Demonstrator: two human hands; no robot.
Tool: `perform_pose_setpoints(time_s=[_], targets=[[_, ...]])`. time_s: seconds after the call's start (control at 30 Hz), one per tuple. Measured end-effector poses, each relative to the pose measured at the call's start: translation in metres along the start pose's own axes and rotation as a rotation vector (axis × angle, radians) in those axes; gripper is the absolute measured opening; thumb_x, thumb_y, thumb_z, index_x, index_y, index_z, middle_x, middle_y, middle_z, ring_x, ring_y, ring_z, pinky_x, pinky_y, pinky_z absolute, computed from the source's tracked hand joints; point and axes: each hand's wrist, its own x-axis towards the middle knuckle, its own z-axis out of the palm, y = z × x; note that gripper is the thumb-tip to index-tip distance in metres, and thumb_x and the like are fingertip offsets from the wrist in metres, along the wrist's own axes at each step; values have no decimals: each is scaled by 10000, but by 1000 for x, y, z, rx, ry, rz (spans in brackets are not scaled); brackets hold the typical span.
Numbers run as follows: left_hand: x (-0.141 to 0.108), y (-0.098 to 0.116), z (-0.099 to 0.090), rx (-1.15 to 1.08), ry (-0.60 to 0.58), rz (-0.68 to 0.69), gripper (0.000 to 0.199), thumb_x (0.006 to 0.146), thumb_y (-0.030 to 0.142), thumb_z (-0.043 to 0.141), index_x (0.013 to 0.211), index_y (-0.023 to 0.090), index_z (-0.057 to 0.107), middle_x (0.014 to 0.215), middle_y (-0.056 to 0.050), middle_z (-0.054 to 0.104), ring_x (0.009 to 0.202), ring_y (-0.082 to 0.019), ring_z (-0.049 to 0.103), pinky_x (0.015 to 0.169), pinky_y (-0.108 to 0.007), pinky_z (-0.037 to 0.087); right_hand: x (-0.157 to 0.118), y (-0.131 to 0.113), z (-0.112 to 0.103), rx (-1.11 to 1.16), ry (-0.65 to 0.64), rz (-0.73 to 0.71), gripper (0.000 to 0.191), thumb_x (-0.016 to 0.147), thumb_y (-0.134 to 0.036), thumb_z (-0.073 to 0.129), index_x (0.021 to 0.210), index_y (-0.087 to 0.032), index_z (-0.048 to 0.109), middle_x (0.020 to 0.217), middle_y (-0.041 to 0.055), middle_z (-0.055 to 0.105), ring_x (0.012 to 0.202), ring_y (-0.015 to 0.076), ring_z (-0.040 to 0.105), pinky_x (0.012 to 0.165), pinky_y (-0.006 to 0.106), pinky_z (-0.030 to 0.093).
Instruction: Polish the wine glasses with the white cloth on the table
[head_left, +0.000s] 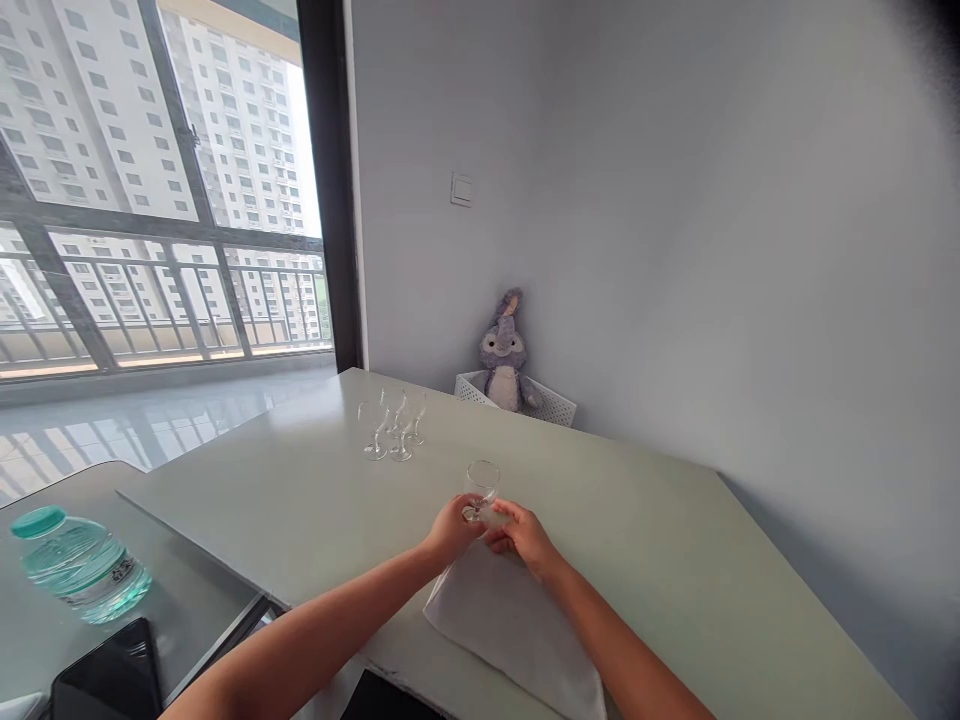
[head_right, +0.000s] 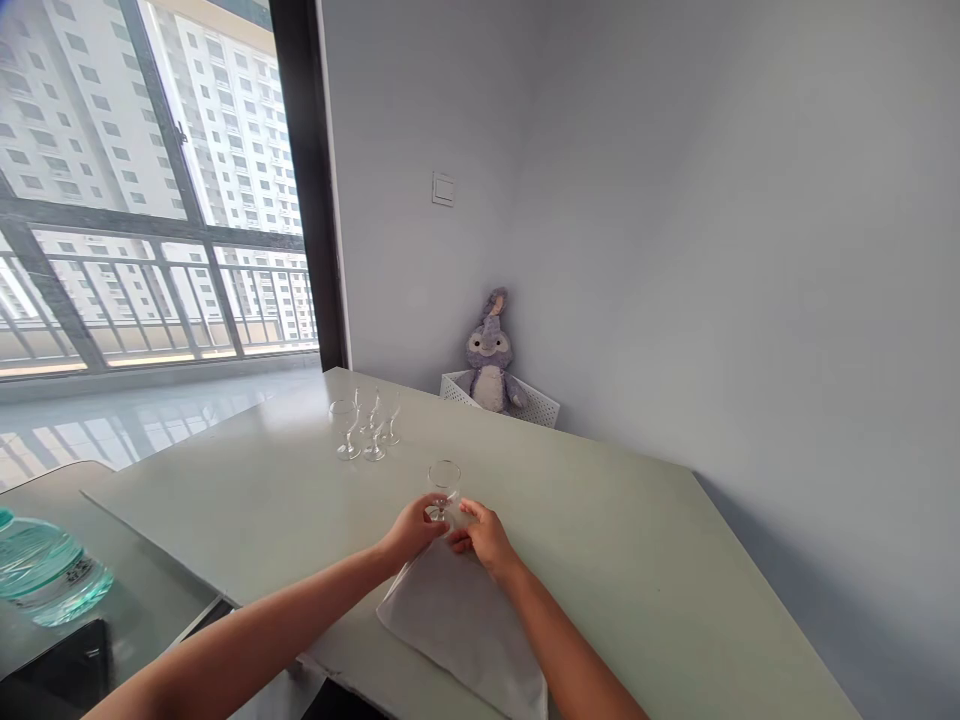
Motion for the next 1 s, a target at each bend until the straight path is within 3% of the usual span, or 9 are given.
perform_pose_setpoints(time_s=[0.1, 0.23, 0.43, 0.53, 0.63, 0.77, 1.0], targets=[[6, -3, -3, 6, -2, 5, 237, 657, 176, 530, 867, 149, 634, 686, -3, 594, 550, -94, 476, 509, -193, 338, -9, 0, -14, 17, 33, 13, 387, 628, -87, 514, 1006, -159, 552, 1121, 91, 531, 577, 118, 605, 519, 268, 503], [13, -10, -20, 25, 46, 7, 152, 656, 202, 538, 760, 160, 641, 645, 2, 600, 562, -110, 506, 520, -200, 349, -25, 5, -41, 12, 36, 8, 327, 651, -109, 533, 973, -160, 561, 969, 60, 566, 587, 126, 596, 517, 268, 494], [25, -37, -89, 66, 276, -61, 188, 642, 235, 558, 802, 182, 642, 799, -26, 653, 707, -166, 581, 627, -236, 408, -48, 14, -79, 107, 6, -14, 203, 729, -206, 578, 925, -152, 592, 886, 53, 599, 645, 128, 578, 571, 256, 488], [31, -49, -127, 84, 425, -109, 216, 629, 251, 579, 822, 182, 645, 1018, -70, 627, 853, -215, 587, 714, -279, 423, -52, 14, -84, 171, 4, -35, 200, 749, -246, 597, 930, -161, 600, 890, 49, 605, 670, 131, 570, 598, 260, 487], [35, -55, -152, 77, 488, -118, 123, 612, 219, 587, 712, 183, 649, 1195, -80, 544, 1036, -255, 532, 803, -311, 413, -52, 14, -83, 189, -4, -37, 202, 747, -258, 616, 927, -166, 607, 873, 44, 609, 661, 132, 561, 591, 263, 484], [41, -58, -166, 47, 472, -103, 66, 599, 195, 602, 644, 202, 649, 1203, -62, 548, 1164, -262, 445, 863, -326, 395, -50, 16, -83, 207, -8, -52, 203, 741, -264, 631, 920, -170, 615, 853, 38, 611, 655, 131, 555, 582, 260, 481], [51, -58, -171, 14, 404, -117, 65, 564, 213, 641, 624, 188, 646, 1307, -64, 461, 1151, -264, 457, 886, -331, 385, -53, 16, -83, 229, -6, -55, 208, 728, -269, 643, 905, -163, 619, 828, 39, 611, 639, 128, 552, 569, 253, 476]])
